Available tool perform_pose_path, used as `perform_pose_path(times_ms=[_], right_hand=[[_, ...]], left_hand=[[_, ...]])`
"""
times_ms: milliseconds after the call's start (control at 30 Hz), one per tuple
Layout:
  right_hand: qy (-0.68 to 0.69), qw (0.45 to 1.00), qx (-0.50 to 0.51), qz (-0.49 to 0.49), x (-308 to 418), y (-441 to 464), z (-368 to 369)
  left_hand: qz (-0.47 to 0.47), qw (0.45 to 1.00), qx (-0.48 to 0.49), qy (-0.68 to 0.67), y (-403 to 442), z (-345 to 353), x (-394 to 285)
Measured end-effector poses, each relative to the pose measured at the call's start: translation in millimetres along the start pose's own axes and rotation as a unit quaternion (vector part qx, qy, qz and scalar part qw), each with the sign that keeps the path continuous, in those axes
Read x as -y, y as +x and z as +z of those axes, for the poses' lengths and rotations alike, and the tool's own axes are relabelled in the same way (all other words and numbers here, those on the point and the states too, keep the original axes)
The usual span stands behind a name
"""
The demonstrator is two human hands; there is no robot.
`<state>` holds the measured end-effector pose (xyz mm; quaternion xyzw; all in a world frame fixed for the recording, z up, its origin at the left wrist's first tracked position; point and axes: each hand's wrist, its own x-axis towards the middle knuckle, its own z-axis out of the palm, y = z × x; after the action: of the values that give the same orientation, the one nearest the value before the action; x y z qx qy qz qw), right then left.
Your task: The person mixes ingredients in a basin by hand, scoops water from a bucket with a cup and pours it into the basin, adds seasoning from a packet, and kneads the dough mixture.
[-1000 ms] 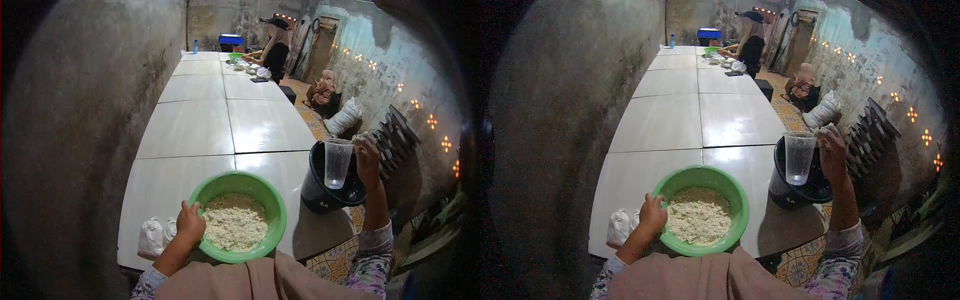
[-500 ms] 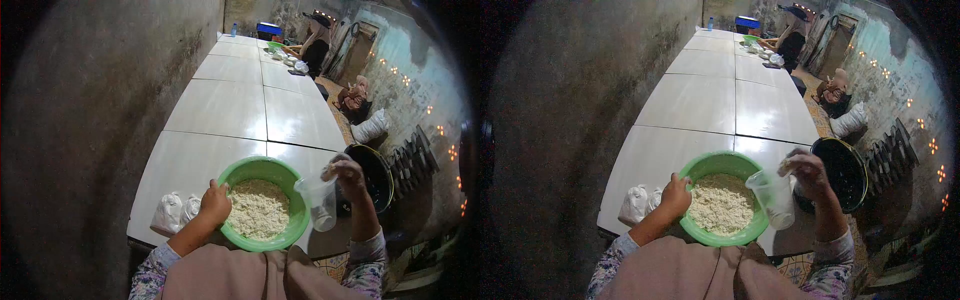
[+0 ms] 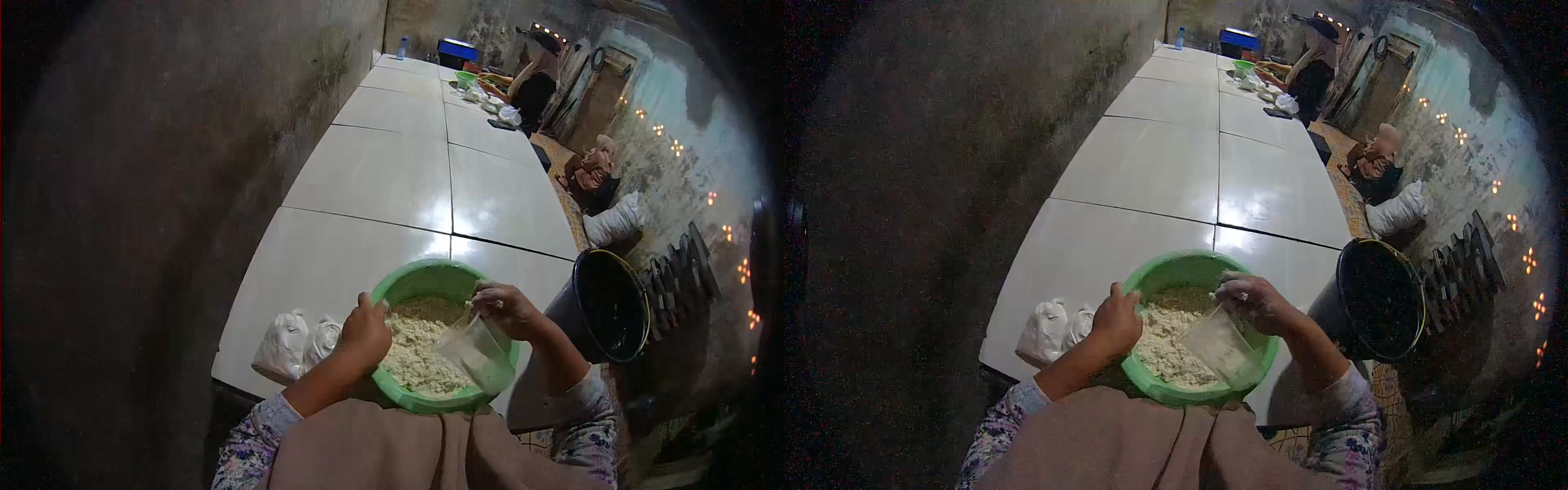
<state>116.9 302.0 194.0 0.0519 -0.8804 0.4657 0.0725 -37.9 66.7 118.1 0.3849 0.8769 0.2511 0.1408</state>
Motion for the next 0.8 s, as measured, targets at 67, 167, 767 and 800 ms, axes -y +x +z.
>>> perform_pose_path(times_ms=[67, 167, 767, 800], right_hand=[[-0.035, 0.999, 0.013, -0.011, 4, 6, 5], [0.02, 1.0, -0.007, -0.001, 0, 10, 8], [0.019, 0.998, -0.055, 0.033, -2, -17, -9], [0.021, 0.998, -0.049, 0.014, -3, -16, -10]], left_hand=[[0.0, 1.0, -0.017, 0.005, 0, 3, 1], [0.017, 0.999, -0.033, 0.001, 2, 10, 6], [0.017, 1.0, -0.019, 0.008, 2, 7, 5], [0.018, 1.0, -0.018, 0.01, 2, 8, 5]])
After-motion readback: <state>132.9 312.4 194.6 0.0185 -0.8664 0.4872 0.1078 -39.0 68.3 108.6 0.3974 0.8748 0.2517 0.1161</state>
